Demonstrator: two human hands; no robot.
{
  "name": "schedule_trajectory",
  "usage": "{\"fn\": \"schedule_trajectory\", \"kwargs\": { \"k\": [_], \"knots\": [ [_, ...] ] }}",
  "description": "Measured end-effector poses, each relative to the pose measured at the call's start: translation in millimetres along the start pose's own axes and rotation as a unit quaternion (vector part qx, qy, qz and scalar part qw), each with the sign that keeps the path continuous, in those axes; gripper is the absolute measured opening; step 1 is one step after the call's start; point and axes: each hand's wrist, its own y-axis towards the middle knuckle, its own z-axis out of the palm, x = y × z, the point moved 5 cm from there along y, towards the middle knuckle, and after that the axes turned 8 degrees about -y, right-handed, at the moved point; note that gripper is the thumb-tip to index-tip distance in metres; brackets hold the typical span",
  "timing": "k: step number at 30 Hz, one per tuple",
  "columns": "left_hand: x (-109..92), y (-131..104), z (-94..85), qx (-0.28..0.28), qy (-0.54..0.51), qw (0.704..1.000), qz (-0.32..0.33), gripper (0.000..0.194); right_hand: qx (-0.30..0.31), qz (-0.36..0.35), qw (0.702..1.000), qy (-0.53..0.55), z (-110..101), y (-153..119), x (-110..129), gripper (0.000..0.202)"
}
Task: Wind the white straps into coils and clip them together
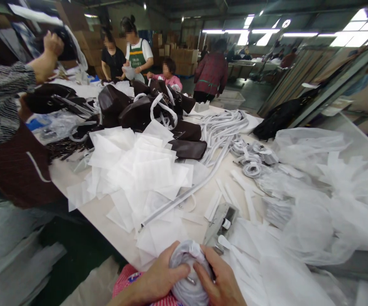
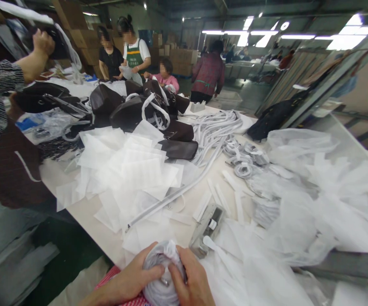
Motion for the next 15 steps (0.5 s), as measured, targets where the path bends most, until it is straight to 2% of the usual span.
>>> {"fn": "schedule_trajectory", "kwargs": {
  "k": [3, 6, 8, 11, 15],
  "knots": [
    [7.1, 7.5, -3.6, 0.007, -0.081, 0.997, 0.010, 0.048, 0.056, 0.041, 0.988, 0.137, -2.7, 7.3, -1.8, 0.050],
    [10.9, 22.2, -9.4, -0.014, -0.171, 0.984, 0.038, 0.056, 0.111, 0.104, 0.924, 0.350, -0.2, 15.1, -4.8, 0.074],
    [11.4, 33.6, -12.4, -0.022, -0.201, 0.978, 0.052, 0.056, 0.125, 0.125, 0.890, 0.421, 4.6, 22.0, -9.2, 0.077],
    [7.2, 49.2, -14.5, -0.010, -0.209, 0.975, 0.070, 0.054, 0.118, 0.112, 0.886, 0.435, 10.5, 39.1, -19.1, 0.061],
    [-1.4, 71.5, -16.4, 0.006, -0.217, 0.973, 0.074, 0.055, 0.116, 0.081, 0.899, 0.414, 6.7, 66.9, -29.8, 0.057]
  ]
}}
